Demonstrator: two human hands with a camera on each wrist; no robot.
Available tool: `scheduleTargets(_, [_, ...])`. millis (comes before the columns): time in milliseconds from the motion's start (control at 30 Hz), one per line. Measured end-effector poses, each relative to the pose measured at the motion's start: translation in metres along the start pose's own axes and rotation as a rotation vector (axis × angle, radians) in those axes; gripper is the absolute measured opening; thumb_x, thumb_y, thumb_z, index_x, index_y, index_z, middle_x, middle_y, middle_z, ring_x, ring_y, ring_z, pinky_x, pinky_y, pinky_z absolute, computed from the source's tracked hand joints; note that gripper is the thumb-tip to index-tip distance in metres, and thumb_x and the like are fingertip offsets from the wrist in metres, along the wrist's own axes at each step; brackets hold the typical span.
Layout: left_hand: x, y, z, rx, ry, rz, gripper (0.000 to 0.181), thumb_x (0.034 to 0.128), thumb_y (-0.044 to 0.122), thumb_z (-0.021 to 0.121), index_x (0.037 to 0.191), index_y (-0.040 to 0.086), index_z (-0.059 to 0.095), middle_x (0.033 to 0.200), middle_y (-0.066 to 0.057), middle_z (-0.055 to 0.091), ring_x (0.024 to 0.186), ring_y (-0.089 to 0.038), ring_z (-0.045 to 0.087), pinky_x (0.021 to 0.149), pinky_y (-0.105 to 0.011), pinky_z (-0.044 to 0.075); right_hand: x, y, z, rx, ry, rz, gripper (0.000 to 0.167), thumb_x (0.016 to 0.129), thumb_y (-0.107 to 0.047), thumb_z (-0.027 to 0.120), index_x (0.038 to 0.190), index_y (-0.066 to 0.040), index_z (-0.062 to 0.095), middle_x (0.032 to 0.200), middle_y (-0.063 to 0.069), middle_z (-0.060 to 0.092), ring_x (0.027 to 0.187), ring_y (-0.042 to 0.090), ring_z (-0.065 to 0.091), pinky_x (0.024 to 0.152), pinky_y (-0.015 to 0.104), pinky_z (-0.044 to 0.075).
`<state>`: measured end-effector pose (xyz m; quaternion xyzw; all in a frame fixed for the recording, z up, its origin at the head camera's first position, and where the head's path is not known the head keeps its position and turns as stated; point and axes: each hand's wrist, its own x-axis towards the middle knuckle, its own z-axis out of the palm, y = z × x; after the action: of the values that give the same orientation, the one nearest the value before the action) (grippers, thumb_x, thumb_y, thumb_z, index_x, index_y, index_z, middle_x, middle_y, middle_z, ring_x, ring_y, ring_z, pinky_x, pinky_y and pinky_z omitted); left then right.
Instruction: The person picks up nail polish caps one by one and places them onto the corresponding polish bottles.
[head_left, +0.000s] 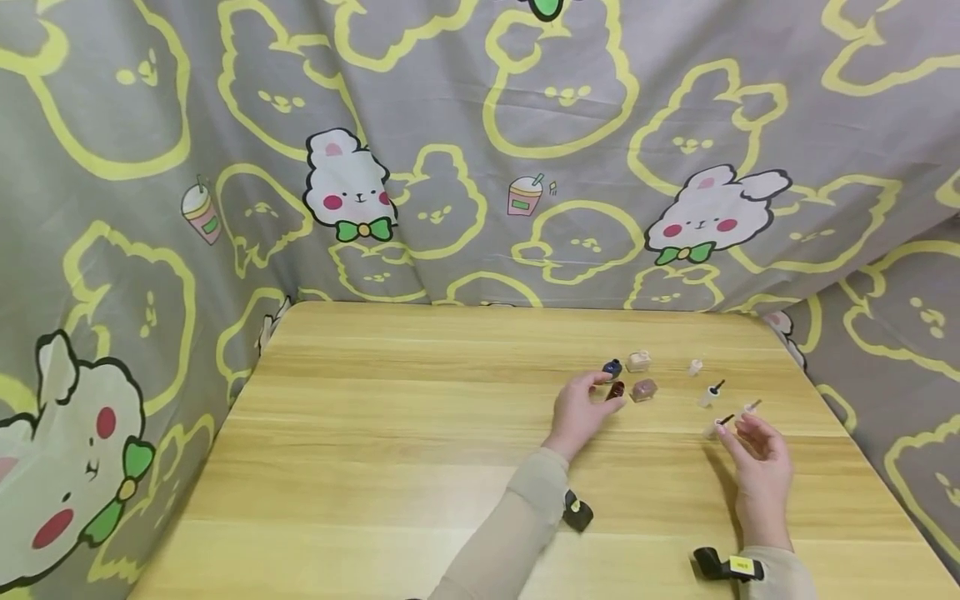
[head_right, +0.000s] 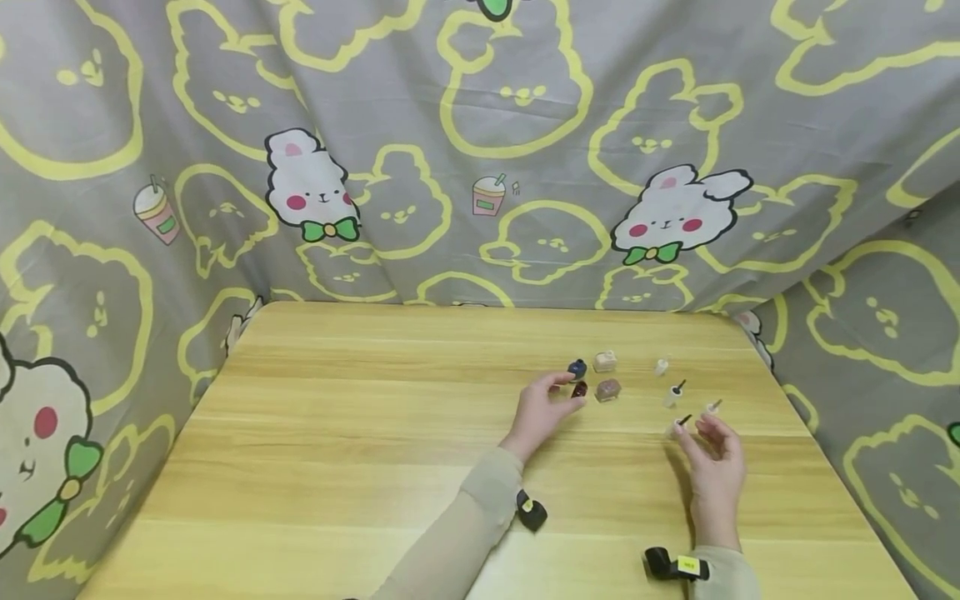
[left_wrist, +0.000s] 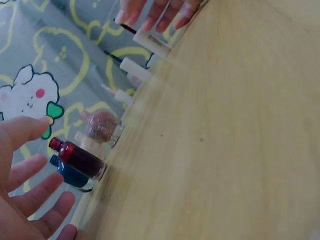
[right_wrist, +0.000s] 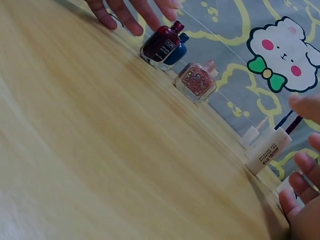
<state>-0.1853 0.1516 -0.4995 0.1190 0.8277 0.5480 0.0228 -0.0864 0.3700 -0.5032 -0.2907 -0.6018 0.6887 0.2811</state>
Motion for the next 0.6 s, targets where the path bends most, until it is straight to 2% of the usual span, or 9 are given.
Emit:
scheduleTargets(233, [0.0001, 0.0043, 0.0051, 0.168, -0.001, -0.014, 0.044, 0.0808, 0.038, 0.078, 0.122, 0.026, 0.067, 0.123, 0.004, 0.068, 0.117, -0.018, 0.061, 0.101, -0.040, 0.042, 0.0012, 0.0007, -0.0025, -0.163, -0.055, 0.052, 0.038, 0.080, -0.004, 0.078, 0.112, -0.016, 0.063, 0.092, -0.019, 0.063, 0.087, -0.005, 0.058, 0.076, 0.000, 0.043])
scheduleTargets(367, [-0.0009, 0.0054, 0.0074, 0.247, -0.008, -0.022, 0.043, 0.0816, 0.039, 0.077, 0.122, 0.028, 0.067, 0.126, 0.005, 0.067, 0.118, -0.018, 0.060, 0.098, -0.038, 0.040, 0.0007, 0.0006, -0.0026, -0.228, -0.079, 0.049, 0.035, 0.082, -0.007, 0.077, 0.111, -0.017, 0.062, 0.088, -0.025, 0.062, 0.086, -0.008, 0.057, 0.075, 0.000, 0.042])
scheduleTargets(600, [-0.0006, 0.0064, 0.0106, 0.311, -0.005, -0.040, 0.042, 0.0814, 0.042, 0.076, 0.121, 0.030, 0.067, 0.123, 0.006, 0.068, 0.114, -0.017, 0.060, 0.094, -0.035, 0.038, 0.0011, 0.0024, -0.0024, -0.352, -0.094, 0.020, 0.030, 0.084, -0.010, 0.075, 0.110, -0.018, 0.062, 0.083, -0.030, 0.059, 0.083, -0.013, 0.054, 0.073, -0.001, 0.041])
